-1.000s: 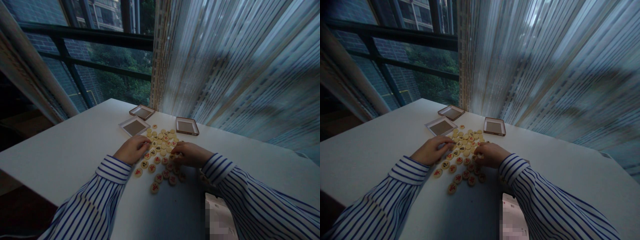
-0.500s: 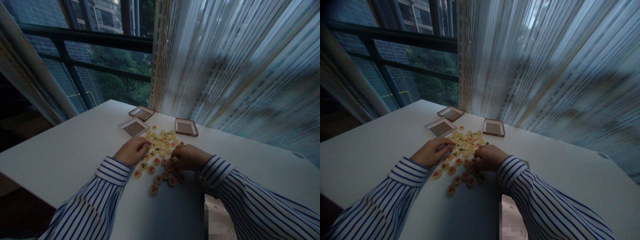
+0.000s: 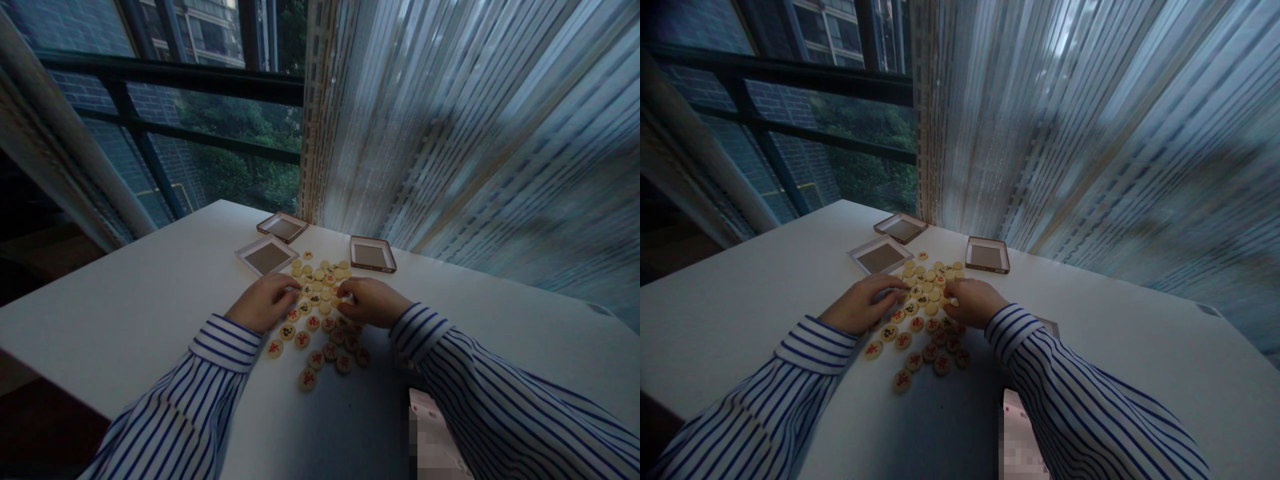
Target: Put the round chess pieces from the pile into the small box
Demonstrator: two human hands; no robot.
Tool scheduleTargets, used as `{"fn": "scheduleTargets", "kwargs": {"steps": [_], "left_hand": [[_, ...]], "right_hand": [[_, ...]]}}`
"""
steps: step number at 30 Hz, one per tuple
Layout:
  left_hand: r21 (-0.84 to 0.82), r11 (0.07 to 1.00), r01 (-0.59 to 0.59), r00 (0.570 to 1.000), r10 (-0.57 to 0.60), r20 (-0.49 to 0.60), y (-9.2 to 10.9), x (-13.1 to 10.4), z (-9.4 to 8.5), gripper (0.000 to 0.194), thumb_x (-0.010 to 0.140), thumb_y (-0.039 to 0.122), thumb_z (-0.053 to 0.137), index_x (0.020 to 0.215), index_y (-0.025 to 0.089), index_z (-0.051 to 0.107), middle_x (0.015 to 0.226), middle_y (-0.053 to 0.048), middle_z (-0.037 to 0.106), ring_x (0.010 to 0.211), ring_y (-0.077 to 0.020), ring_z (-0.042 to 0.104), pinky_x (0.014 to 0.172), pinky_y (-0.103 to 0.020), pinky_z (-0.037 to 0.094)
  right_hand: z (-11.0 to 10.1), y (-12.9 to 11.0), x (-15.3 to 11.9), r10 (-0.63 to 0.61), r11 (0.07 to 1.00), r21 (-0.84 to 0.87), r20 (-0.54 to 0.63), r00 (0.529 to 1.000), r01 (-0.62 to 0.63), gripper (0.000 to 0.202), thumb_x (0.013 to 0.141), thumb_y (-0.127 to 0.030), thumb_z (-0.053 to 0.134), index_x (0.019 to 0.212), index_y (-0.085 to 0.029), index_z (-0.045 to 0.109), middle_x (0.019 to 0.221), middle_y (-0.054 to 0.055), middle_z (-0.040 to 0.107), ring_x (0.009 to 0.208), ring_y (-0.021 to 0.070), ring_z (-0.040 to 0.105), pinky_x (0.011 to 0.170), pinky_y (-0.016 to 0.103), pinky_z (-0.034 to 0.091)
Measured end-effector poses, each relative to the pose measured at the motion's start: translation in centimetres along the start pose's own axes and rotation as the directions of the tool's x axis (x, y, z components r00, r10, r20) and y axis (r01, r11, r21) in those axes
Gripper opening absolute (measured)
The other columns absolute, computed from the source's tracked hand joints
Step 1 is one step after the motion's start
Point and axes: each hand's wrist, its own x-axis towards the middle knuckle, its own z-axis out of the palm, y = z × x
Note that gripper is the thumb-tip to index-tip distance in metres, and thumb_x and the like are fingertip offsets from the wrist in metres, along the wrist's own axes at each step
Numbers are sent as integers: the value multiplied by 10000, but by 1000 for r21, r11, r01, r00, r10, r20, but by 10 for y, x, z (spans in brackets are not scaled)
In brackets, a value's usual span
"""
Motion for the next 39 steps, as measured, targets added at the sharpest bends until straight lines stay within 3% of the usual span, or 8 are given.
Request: {"fn": "scheduleTargets", "kwargs": {"steps": [15, 20, 23, 26, 29, 33, 35, 39], "left_hand": [[-17, 1000, 7, 1000, -7, -8, 1, 0, 0, 257, 806, 245, 438, 915, 153, 653, 962, -88, 691, 923, -196, 613, 858, -340, 466], [-27, 1000, 11, 1000, -11, -5, 1, -1, -1, 251, 804, 250, 442, 914, 163, 651, 969, -82, 691, 924, -201, 611, 861, -356, 464], [-34, 999, 8, 1000, -8, -6, 2, -1, -1, 253, 806, 250, 438, 913, 160, 650, 966, -85, 691, 923, -203, 610, 858, -358, 465], [-28, 1000, 12, 1000, -13, -11, 2, -1, -1, 246, 807, 248, 441, 912, 169, 649, 962, -78, 692, 922, -199, 609, 861, -354, 462], [-27, 1000, 14, 1000, -14, -12, 2, -1, 0, 254, 809, 250, 439, 923, 162, 648, 973, -84, 690, 932, -202, 606, 867, -356, 459], [-31, 1000, 5, 1000, -5, -10, 1, -1, 1, 267, 811, 259, 431, 925, 154, 648, 974, -93, 689, 934, -207, 605, 863, -361, 459], [-32, 999, -1, 1000, 1, -3, 1, -1, 1, 273, 814, 261, 424, 925, 150, 648, 973, -95, 688, 932, -207, 605, 860, -359, 460], [-31, 999, -13, 1000, 12, -5, 1, -1, 1, 267, 812, 257, 424, 920, 151, 645, 962, -95, 688, 917, -208, 607, 848, -363, 464]], "right_hand": [[3, -5, 5, 19, 1000, 11, 13, 1000, -19, 246, 768, -325, 515, 960, -200, 604, 932, 66, 665, 816, 189, 599, 645, 253, 374], [3, 1, 1, 5, 978, 208, -52, 999, 6, 334, 749, -287, 542, 1059, -168, 583, 852, 44, 638, 694, 132, 553, 611, 225, 375], [3, 5, -1, 1, 928, 372, -83, 997, 30, 348, 745, -256, 543, 1069, -147, 610, 802, 33, 609, 635, 107, 508, 592, 217, 378], [2, 7, -2, 25, 850, 526, -21, 999, -10, 312, 745, -230, 525, 1022, -142, 638, 700, -6, 556, 567, 85, 453, 543, 207, 357], [0, 8, 0, 25, 695, 716, 62, 998, -62, 287, 734, -240, 526, 976, -122, 625, 629, -41, 501, 530, 71, 427, 510, 196, 344], [-4, 9, 1, 17, 512, 855, 81, 997, -78, 240, 680, -278, 599, 869, -130, 591, 678, -33, 545, 599, 76, 492, 571, 200, 396], [-6, 10, 0, 26, 535, 840, 86, 996, -87, 238, 657, -269, 622, 850, -139, 579, 665, -41, 545, 589, 74, 492, 569, 201, 399], [-4, 12, -3, 72, 740, 667, 45, 996, -84, 246, 685, -295, 608, 882, -152, 577, 540, -87, 451, 469, 63, 410, 480, 190, 331]]}}
